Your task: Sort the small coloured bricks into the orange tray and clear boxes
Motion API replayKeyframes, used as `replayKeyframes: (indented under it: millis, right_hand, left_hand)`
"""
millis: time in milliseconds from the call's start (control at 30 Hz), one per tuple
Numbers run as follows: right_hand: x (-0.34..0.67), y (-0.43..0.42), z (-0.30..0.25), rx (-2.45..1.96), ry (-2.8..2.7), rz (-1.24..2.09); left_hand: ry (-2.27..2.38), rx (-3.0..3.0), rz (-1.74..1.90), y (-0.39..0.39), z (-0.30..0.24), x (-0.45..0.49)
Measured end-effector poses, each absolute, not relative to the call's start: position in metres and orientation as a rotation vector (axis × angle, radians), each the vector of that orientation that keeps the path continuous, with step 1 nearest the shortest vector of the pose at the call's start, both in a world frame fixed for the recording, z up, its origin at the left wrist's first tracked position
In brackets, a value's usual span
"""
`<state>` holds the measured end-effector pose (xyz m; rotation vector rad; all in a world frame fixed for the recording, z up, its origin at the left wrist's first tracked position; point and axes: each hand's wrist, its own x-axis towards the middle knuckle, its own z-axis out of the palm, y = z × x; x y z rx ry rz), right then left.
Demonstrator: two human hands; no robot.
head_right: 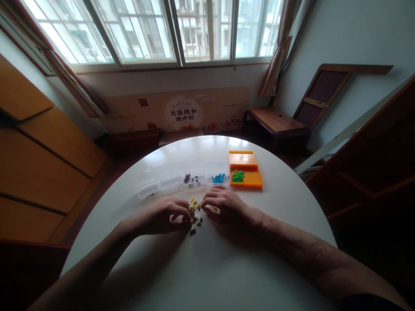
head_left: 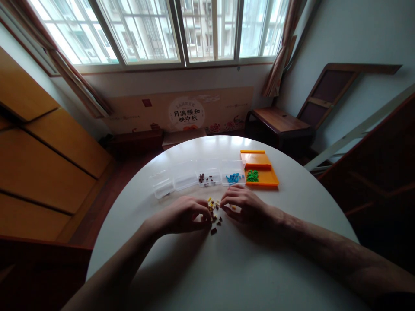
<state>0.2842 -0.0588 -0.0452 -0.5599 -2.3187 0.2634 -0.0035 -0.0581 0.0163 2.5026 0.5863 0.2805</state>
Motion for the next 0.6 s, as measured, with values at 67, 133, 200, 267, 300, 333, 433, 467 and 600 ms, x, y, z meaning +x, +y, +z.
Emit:
replayKeyframes:
  millis: [67,133,200,267,300,333,433,467,600]
  right_hand:
    - [0.284,-0.058,-0.045,-0.559,-2.314,0.264]
    - [0.284,-0.059,-0.044,-0.558,-2.312,0.269]
    - [0.284,-0.059,-0.042,-0.555,-2.313,0.272]
    - [0.284,-0.061,-0.04,-0.55,-2.313,0.274]
    - [0.284,-0.061,-0.039,-0.544,-2.308,0.275]
    - [0.284,-0.062,-0.038,-0.537,-2.298,0.276]
    - [0.284,-0.062,-0.037,-0.509,-2.248,0.266]
    - [0.284,-0.062,-0.038,-0.5,-2.235,0.259]
    - [0.284,-0.061,-0.038,-0.485,-2.225,0.215]
  left_hand:
    - [0.581,2.499,0.282,-0.058,0.015,-0.004]
    - [0.574,2.474,0.317,-0.058,0.013,-0.004]
    - [0.581,2.414,0.393,-0.058,0.012,-0.003]
    - [0.617,2.325,0.502,-0.058,0.012,0.0]
    - [0.644,2.275,0.551,-0.059,0.012,0.002]
    - [0.679,2.224,0.594,-0.059,0.012,0.004]
    - [0.802,2.051,0.636,-0.06,0.009,0.01]
    - [0.835,1.98,0.625,-0.06,0.007,0.013]
    - [0.874,1.747,0.566,-0.063,0.001,0.021]
